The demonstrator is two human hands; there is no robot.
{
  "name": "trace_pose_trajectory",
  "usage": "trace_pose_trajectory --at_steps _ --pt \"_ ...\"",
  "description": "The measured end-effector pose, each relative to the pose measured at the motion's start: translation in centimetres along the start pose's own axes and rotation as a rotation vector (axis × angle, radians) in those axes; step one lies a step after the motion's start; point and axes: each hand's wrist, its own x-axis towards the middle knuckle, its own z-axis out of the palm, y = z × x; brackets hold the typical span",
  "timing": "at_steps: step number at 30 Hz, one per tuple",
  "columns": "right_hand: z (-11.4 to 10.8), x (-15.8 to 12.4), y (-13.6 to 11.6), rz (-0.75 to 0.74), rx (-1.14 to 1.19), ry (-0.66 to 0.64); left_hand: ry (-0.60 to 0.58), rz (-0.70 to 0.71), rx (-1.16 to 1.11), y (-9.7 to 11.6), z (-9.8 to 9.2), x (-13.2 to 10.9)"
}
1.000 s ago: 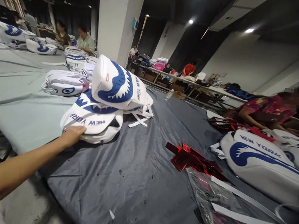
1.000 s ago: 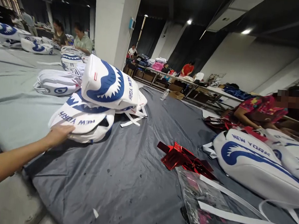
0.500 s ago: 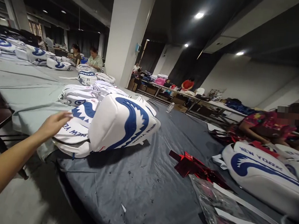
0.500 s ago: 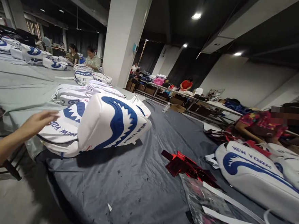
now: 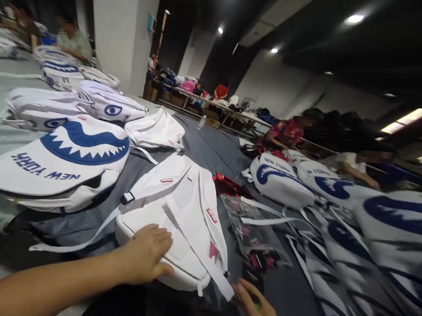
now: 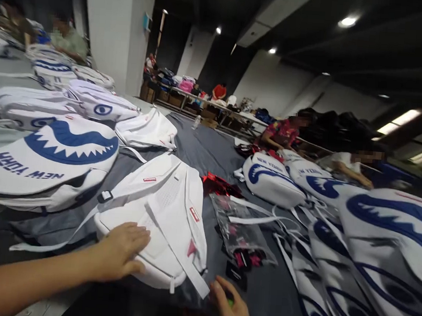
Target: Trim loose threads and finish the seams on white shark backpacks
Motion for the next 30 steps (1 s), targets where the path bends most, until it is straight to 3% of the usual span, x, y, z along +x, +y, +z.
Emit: trace_pose_trajectory --at_steps 4,8,10,12,15,17,18,20,22,26,28,30 --pt "0.4 1.3 -4.0 -0.325 -0.258 0.245 0.146 0.068 -0.033 0.3 -0.1 -2.9" --pt "4.9 3.6 -12.0 -0.706 -0.52 0.22 0.232 0.021 0.011 -0.5 -1.7 -7.9" --pt "7.8 5.5 -15.8 -0.754 -0.648 0.132 0.251 -0.077 0.081 -0.6 -2.8 -10.4" --pt "10.1 8.0 -18.4 -0.71 -0.683 0.083 0.31 -0.213 0.144 -0.6 -3.8 -12.3" --pt "11.4 11.2 -19.3 -0.535 -0.733 -0.037 0.537 -0.563 0.226 -0.3 -5.1 -13.6" --pt "10.6 12.0 -18.0 -0.449 -0.76 -0.134 0.663 -0.928 0.097 -0.2 -5.8 -13.6" --pt "9.7 11.9 -16.7 -0.426 -0.767 -0.175 0.671 -1.096 -0.084 -0.2 -6.2 -13.5" --pt "7.2 10.5 -13.4 -0.413 -0.758 -0.233 0.57 -1.255 -0.572 -0.3 -7.0 -13.0" --pt "4.1 8.0 -9.4 -0.405 -0.702 -0.244 0.438 -1.177 -0.876 -0.6 -8.0 -12.0" --pt "-0.6 0.6 -1.3 -0.196 -0.426 0.054 0.273 -0.839 -0.726 -2.0 -11.6 -6.9" --pt "-0.8 -4.0 2.2 -0.085 -0.325 0.174 0.212 -0.637 -0.574 -2.9 -14.3 -2.5" --pt "0.6 -8.9 5.3 -0.022 -0.246 0.205 0.138 -0.416 -0.436 -3.5 -16.7 2.5"
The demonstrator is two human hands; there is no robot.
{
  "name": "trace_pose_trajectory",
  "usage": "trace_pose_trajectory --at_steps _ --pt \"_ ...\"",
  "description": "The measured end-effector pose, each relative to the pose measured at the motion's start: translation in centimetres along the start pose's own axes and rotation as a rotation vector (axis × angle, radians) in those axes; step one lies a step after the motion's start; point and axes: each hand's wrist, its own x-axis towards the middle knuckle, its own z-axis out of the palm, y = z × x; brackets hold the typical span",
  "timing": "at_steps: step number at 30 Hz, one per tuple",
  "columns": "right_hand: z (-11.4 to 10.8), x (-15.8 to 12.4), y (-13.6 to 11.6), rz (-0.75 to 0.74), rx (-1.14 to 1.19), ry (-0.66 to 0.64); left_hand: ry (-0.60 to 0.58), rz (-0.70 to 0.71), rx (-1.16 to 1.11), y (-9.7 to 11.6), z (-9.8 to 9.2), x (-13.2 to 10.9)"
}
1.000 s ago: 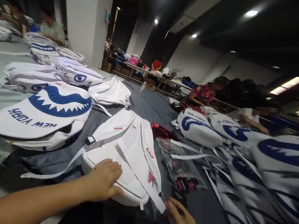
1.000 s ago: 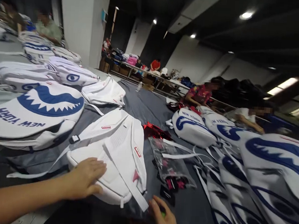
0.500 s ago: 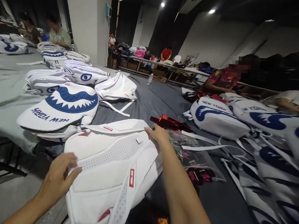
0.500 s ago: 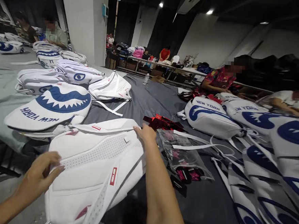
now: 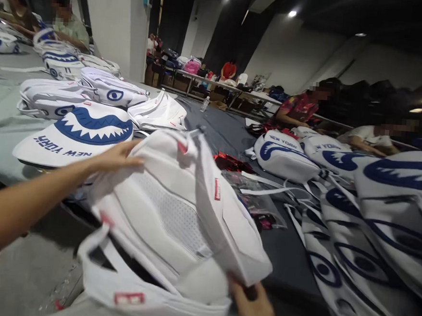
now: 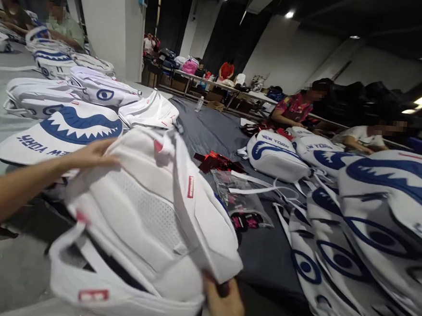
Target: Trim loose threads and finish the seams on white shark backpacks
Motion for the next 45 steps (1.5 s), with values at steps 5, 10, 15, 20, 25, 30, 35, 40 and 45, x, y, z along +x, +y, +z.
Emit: trace_pose_trajectory --at_steps 5,10,15,20,25,30,35,40,45 --pt "3.4 -10.7 1.2 -0.126 -0.271 -0.506 -0.224 0.228 0.465 5.2 4.7 8.5" --pt "3.0 -12.3 -7.2 -0.447 -0.336 -0.557 -0.071 0.346 0.921 7.5 17.9 7.8" --pt "2.0 -7.1 -11.3 -0.524 -0.499 -0.145 -0.027 0.691 0.84 9.0 20.3 7.0" --pt "-1.2 -3.4 -5.7 -0.199 -0.317 0.176 0.204 1.0 0.747 7.4 14.9 5.2" --pt "-0.6 -0.3 -5.8 -0.232 -0.176 -0.137 0.246 0.874 0.748 4.3 15.0 4.6" --pt "0.8 -0.6 -9.2 -0.261 -0.319 -0.093 0.435 0.898 0.781 3.8 18.7 4.5" --pt "0.5 -0.7 -9.9 -0.258 -0.402 -0.132 0.161 1.07 0.792 4.4 21.5 2.8" --pt "2.0 1.6 -10.0 -0.232 -0.482 -0.137 -0.351 1.097 0.881 3.4 24.5 3.5" --pt "2.9 2.4 -9.8 -0.205 -0.505 -0.157 -0.459 1.226 0.789 1.9 25.8 4.5"
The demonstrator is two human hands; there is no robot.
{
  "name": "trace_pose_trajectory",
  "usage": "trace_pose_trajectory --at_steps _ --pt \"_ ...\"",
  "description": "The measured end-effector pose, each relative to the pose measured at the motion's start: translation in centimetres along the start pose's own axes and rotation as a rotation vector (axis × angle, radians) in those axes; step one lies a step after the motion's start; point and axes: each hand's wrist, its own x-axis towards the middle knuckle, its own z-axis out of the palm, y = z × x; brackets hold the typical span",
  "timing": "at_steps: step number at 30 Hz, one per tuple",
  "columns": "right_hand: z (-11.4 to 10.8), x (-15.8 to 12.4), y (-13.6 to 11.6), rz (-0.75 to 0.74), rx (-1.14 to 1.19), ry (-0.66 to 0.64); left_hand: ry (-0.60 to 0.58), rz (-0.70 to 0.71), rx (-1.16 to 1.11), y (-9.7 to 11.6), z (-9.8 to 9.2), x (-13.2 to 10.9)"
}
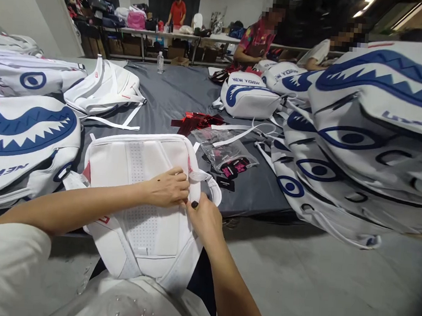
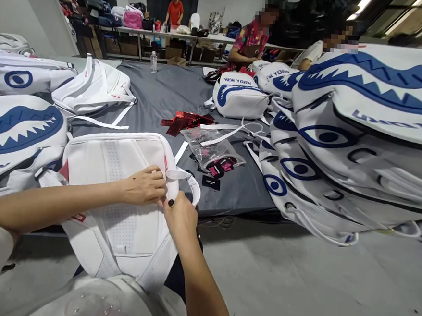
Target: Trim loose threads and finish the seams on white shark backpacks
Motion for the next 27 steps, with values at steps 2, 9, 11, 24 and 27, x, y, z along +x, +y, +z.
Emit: trace_pose_trajectory --at_steps 2,9,11,24,27 --pt "0.1 0.1 0.0 0.003 0.001 -0.004 -0.001 -0.034 0.004 -1.3 -0.2 -0.3" --pt "0.4 0.4 -0.3 -0.023 -0.023 -0.006 -0.04 -0.404 0.006 -10.5 -5.7 -2.5" --pt "0.5 0.7 -0.6 -0.023 -0.037 0.007 0.015 -0.485 -0.004 -10.7 -6.0 -3.0" --pt "-4.3 -2.5 -2.0 -0.271 1.238 0.638 0.278 -0.258 -0.122 -1.9 1.7 -4.6" --pt "-2.3 -0.3 -4.3 -0.421 1.314 0.762 0.346 -0.271 -0.106 -1.5 1.8 -5.0"
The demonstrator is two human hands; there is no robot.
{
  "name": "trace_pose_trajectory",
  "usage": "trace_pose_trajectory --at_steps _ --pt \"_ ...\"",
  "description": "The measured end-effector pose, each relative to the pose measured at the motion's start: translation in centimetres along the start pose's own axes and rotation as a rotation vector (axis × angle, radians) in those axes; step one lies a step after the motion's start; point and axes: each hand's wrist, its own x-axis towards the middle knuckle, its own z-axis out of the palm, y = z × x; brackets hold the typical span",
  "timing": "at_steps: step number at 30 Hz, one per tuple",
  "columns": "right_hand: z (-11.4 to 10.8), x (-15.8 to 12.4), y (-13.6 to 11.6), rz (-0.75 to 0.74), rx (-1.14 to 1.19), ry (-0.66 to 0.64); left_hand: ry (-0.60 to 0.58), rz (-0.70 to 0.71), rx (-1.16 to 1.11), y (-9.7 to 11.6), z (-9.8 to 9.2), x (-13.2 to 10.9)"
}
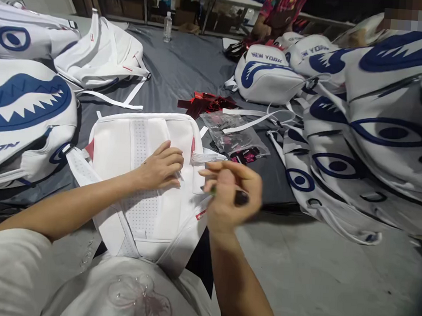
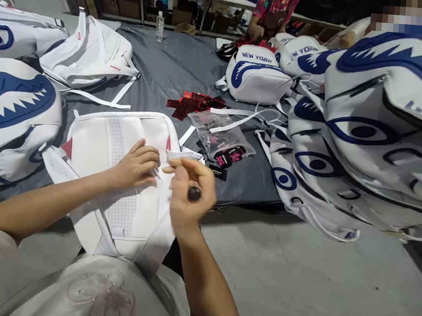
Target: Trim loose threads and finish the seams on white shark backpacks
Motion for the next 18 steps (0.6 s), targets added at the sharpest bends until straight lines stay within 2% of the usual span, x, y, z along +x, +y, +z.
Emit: trace_pose_trajectory --at_steps 3,6,8,11,15,16,18 --pt "0.8 -0.7 3.9 -0.055 -0.16 -0.122 0.049 -0.016 0.038 0.9 -0.1 -0.8" --pt "-1.2 -1.4 5.9 -0.157 -0.372 -0.246 0.066 -0.016 0.088 1.8 -0.2 -1.2" --pt "-2.9 -1.7 5.7 -0.203 -0.465 -0.326 0.019 -0.033 0.131 2.1 -0.2 -1.1" --pt "-4.4 -2.1 4.5 -0.144 -0.519 -0.359 -0.031 -0.097 0.177 2.4 0.0 -1.1" --pt "-4.0 -2.1 3.3 -0.15 -0.634 -0.31 0.076 -0.092 0.156 2.5 0.7 -1.8" --pt "-3.8 -1.8 3.0 -0.122 -0.668 -0.337 0.1 -0.083 0.144 2.5 0.9 -2.0" --pt "-3.4 -1.2 2.5 0.031 -0.717 -0.446 0.128 -0.077 0.127 2.5 1.2 -2.3"
